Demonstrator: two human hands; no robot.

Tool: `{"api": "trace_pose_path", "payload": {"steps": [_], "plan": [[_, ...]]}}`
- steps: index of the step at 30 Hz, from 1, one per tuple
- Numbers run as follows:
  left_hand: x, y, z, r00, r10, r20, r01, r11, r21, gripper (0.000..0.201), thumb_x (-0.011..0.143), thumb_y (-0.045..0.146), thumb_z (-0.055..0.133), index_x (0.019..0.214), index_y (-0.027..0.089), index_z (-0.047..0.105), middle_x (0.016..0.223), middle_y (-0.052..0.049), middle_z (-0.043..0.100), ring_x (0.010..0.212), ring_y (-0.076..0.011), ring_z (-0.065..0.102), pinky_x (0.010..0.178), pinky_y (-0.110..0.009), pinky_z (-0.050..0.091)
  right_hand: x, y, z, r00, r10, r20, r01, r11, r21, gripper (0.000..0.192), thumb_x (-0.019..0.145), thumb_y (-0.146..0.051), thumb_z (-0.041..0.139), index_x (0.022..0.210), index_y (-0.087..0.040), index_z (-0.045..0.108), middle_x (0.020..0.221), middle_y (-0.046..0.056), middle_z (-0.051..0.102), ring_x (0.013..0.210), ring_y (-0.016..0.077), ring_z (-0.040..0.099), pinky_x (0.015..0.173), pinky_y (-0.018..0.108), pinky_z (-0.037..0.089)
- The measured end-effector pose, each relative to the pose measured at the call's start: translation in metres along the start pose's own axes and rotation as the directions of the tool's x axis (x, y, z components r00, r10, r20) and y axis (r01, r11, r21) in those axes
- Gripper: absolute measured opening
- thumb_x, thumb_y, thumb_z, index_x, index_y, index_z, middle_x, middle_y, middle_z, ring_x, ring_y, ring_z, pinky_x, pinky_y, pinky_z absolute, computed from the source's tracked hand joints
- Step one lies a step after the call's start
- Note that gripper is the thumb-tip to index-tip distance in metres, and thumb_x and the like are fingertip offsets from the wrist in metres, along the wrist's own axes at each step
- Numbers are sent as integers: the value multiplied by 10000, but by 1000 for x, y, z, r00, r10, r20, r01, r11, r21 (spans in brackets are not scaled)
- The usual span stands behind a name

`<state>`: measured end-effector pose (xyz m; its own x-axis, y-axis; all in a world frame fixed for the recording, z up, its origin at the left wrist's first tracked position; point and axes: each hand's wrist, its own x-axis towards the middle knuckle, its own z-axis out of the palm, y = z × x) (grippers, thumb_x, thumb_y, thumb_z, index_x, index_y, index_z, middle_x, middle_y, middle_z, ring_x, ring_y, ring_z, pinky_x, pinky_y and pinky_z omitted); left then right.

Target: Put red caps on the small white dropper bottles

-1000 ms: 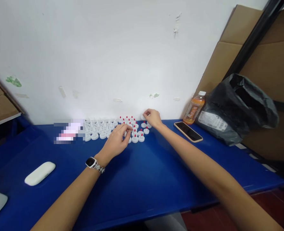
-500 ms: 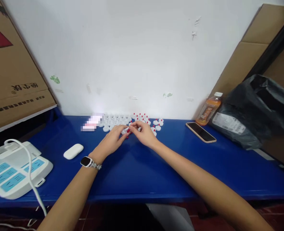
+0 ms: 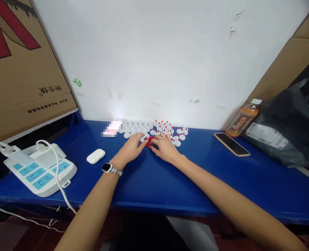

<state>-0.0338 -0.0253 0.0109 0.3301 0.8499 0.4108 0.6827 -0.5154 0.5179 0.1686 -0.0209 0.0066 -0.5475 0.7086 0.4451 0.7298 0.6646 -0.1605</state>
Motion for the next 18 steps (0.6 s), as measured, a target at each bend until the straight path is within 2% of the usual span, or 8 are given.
{"api": "trace_pose_path", "payload": {"steps": [6,12,18], "plan": [[0,-2,4,1000,-2,1,2,1000,0,370,975,478,462,1174,193,588,1095,-112,658,934,-233,629,843,-385,511,0,-2,0,1000,19,0,-19,999,-27,167,948,-346,606,1011,-211,681,997,87,674,1002,256,506,873,407,309],[-1,-5,5,1000,13,-2,-13,1000,27,367,977,468,455,1192,196,576,1060,-100,654,926,-230,624,870,-394,504,2,-2,3,1000,-6,7,6,1000,-6,124,960,-290,586,951,-203,673,985,77,676,982,241,509,866,401,299],[-1,-5,5,1000,-3,10,3,1000,10,373,975,477,462,1165,186,596,1032,-102,661,927,-233,625,858,-388,504,-9,-2,-7,1000,0,0,0,1000,13,117,938,-270,605,858,-195,647,909,55,674,963,233,521,872,395,297]]}}
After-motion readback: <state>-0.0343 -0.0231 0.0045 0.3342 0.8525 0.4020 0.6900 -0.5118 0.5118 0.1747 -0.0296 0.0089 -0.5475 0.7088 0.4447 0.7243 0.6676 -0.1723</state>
